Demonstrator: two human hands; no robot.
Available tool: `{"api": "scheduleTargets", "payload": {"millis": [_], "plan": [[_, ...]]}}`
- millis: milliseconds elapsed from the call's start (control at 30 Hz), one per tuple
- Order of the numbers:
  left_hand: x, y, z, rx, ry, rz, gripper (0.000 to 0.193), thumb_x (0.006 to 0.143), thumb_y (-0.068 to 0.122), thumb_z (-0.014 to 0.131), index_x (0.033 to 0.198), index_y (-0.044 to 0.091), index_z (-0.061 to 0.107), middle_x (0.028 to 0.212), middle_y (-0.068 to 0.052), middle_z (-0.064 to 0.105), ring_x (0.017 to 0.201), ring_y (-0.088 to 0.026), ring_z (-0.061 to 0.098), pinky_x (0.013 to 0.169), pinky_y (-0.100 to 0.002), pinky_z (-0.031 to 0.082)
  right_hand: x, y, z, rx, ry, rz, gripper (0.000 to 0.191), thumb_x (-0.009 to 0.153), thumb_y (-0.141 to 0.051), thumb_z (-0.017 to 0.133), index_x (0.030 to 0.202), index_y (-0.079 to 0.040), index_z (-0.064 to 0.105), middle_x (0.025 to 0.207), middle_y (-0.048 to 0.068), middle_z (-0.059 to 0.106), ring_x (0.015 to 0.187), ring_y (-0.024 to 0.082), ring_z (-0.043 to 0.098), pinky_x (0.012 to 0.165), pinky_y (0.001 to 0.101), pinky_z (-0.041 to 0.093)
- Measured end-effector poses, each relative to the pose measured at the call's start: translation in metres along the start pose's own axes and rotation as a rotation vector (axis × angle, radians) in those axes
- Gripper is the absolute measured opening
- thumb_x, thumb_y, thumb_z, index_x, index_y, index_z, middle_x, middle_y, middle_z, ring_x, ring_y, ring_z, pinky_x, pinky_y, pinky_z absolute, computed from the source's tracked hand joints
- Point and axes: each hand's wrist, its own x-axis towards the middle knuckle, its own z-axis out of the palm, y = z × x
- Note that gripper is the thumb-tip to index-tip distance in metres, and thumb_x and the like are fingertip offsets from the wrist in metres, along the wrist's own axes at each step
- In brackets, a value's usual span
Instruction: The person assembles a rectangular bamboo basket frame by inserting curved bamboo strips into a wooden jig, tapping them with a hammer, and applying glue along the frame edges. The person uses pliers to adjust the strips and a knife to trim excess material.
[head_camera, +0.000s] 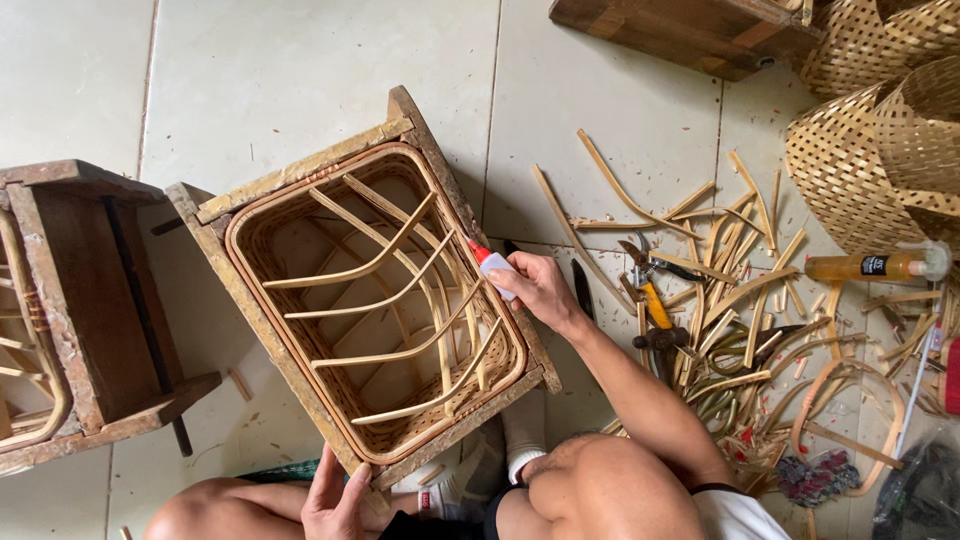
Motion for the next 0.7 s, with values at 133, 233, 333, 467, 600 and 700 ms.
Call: {"api": "scheduleTargets", "payload": {"millis": [133,233,333,467,600,700], "plan": [[-0.001,0.002,0.003,0.019,0.021,0.005,0.072,0.081,-0.021,0.060,0.150,-0.011,0.042,0.153,-0.026,0.050,0.141,-0.033,0.049,0.113,-0.046,0.043,0.000,0.001,-0.001,-0.052,0.019,0.009,0.045,0.091,-0.047,0.070,0.082,-0.002,0.069,0.066,0.002,0.063,0.051,0.005,0.057,0.044,0.0210,0.045],[-0.001,0.002,0.005,0.005,0.012,0.009,0.072,0.082,-0.020,0.060,0.150,-0.011,0.042,0.153,-0.026,0.049,0.140,-0.033,0.050,0.112,-0.046,0.044,0.002,0.002,0.000,-0.065,0.033,0.022,0.045,0.090,-0.047,0.070,0.081,-0.003,0.069,0.065,0.002,0.063,0.050,0.005,0.056,0.043,0.0212,0.045],[0.000,0.006,0.005,0.011,0.017,-0.013,0.072,0.082,-0.020,0.060,0.150,-0.010,0.042,0.153,-0.024,0.050,0.139,-0.032,0.050,0.112,-0.046,0.045,-0.005,0.004,0.002,-0.085,0.051,0.015,0.044,0.090,-0.046,0.070,0.081,-0.003,0.069,0.065,0.002,0.063,0.050,0.005,0.056,0.043,0.0213,0.045],[-0.003,0.014,0.011,-0.001,0.024,-0.053,0.071,0.084,-0.017,0.060,0.151,-0.009,0.042,0.153,-0.022,0.050,0.140,-0.030,0.050,0.112,-0.044,0.043,-0.033,0.009,-0.002,-0.099,0.056,0.018,0.043,0.090,-0.046,0.069,0.082,-0.004,0.068,0.065,0.001,0.064,0.051,0.005,0.058,0.044,0.0212,0.047],[-0.006,0.026,0.019,0.030,0.085,-0.155,0.070,0.085,-0.013,0.062,0.152,-0.008,0.043,0.152,-0.020,0.052,0.140,-0.026,0.050,0.112,-0.041,0.043,-0.055,0.015,-0.004,-0.058,0.024,0.034,0.042,0.091,-0.045,0.068,0.084,-0.004,0.068,0.067,0.002,0.064,0.052,0.005,0.057,0.044,0.0217,0.047],[-0.007,0.034,0.024,0.027,0.060,-0.148,0.070,0.085,-0.011,0.063,0.152,-0.007,0.042,0.153,-0.019,0.051,0.140,-0.025,0.050,0.112,-0.040,0.043,-0.058,0.017,-0.005,-0.100,0.034,0.027,0.042,0.091,-0.045,0.068,0.083,-0.004,0.068,0.065,0.002,0.064,0.052,0.005,0.058,0.044,0.0217,0.048]]}}
